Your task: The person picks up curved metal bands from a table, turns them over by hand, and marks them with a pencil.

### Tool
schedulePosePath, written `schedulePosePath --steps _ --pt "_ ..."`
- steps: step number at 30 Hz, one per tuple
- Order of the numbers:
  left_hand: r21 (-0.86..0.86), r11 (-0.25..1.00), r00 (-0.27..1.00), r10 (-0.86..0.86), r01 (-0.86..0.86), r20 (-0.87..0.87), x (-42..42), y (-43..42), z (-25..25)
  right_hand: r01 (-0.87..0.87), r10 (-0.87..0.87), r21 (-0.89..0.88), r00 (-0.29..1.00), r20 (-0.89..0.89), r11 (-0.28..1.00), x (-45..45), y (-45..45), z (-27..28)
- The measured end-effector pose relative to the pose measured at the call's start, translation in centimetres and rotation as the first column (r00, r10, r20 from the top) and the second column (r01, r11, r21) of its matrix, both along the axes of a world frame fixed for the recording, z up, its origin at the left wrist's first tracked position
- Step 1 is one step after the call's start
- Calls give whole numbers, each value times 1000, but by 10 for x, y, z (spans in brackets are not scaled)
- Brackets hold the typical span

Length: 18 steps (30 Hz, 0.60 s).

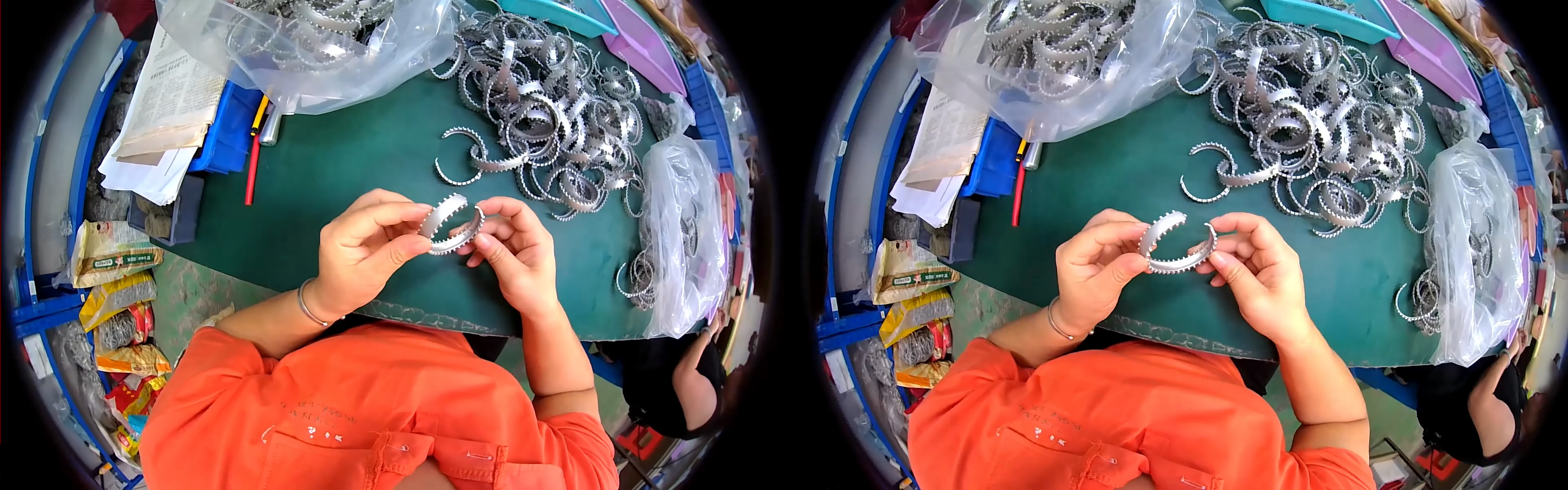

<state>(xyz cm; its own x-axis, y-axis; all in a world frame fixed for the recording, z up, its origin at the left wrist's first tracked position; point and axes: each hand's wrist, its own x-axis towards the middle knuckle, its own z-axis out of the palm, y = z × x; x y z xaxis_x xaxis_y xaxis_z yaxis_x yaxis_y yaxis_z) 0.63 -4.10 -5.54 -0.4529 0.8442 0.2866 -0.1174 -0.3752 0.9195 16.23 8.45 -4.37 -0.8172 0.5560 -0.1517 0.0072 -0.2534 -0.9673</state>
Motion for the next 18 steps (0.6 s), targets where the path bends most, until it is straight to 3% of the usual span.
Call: schedulePosePath --steps 2,5,12,18 --pt "29 999 993 32 -29 -114 0 1 1 25 -24 -31 999 24 999 -1 -1 2" --pt "35 999 990 24 -19 -140 -2 -1 -1 15 -14 -45 999 37 999 0 -1 1" --pt "36 999 992 22 -18 -124 -1 0 0 -21 26 -99 999 45 995 0 -3 1" --pt "0 998 996 61 -61 -66 -1 -1 -2 -31 32 -20 998 45 999 0 -2 1"
